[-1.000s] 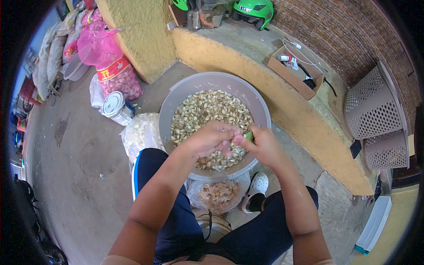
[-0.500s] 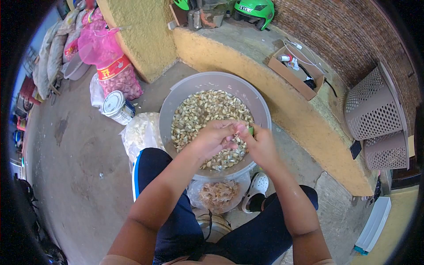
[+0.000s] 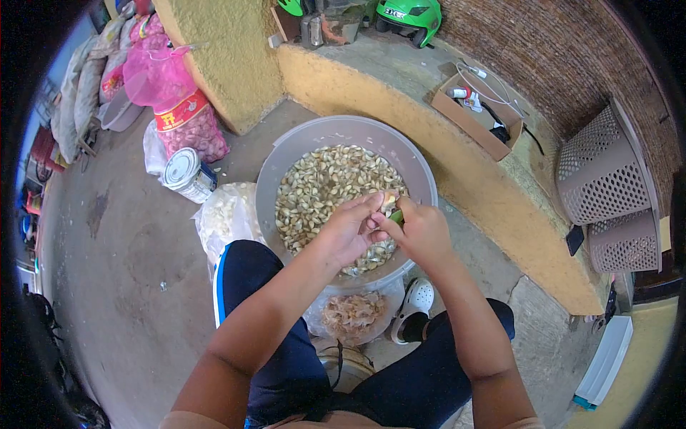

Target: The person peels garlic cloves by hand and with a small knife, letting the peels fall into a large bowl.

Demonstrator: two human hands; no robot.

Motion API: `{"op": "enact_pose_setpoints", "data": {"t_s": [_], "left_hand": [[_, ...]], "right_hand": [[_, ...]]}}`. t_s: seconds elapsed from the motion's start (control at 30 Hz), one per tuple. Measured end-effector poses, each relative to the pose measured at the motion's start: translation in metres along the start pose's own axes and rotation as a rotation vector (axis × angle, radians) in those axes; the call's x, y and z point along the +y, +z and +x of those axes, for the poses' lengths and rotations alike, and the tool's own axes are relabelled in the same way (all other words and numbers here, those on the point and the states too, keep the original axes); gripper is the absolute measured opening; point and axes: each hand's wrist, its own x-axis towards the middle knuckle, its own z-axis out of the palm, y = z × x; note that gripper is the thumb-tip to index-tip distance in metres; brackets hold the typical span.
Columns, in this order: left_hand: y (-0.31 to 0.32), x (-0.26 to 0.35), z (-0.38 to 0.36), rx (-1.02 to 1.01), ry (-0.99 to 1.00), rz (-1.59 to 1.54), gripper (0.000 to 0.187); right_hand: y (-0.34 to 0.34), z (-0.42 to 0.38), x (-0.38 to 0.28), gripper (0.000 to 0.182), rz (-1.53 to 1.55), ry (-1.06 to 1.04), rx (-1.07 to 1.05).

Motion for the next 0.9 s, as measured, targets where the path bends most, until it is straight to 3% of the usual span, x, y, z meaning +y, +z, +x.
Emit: {"op": "enact_pose_setpoints", "data": {"t_s": [0.1,0.2,0.3,0.5,0.8,0.9], "left_hand": [[0.002,0.012,-0.003,-0.056,-0.006,0.136,0.033],[0.011,0.020,-0.008,0.033,0.040,0.478,0.030],[0.001,0.026,-0.007,0.012,-0.066,0.552,0.027],[-0.003,0.024,-0.003,0.095,0.044,0.466,0.023],[-0.002,0.028,-0.008,-0.126,-0.251,0.463,0.023],[-0.008,0.023,-0.003,-0.072,-0.153,0.363,0.023]], "right_hand": [[-0.003,0.001,0.007,0.045,0.023,0.045,-0.064],[-0.009,0.001,0.006,0.046,-0.052,-0.041,-0.095],[-0.011,0.001,0.004,0.041,-0.070,-0.066,-0.193],[-0.012,-0.002,0.003,0.041,-0.023,-0.050,-0.163],[-0.018,-0.003,0.004,0.044,0.026,-0.108,-0.185],[-0.017,-0.004,0.005,0.044,0.012,-0.111,-0.172]]}}
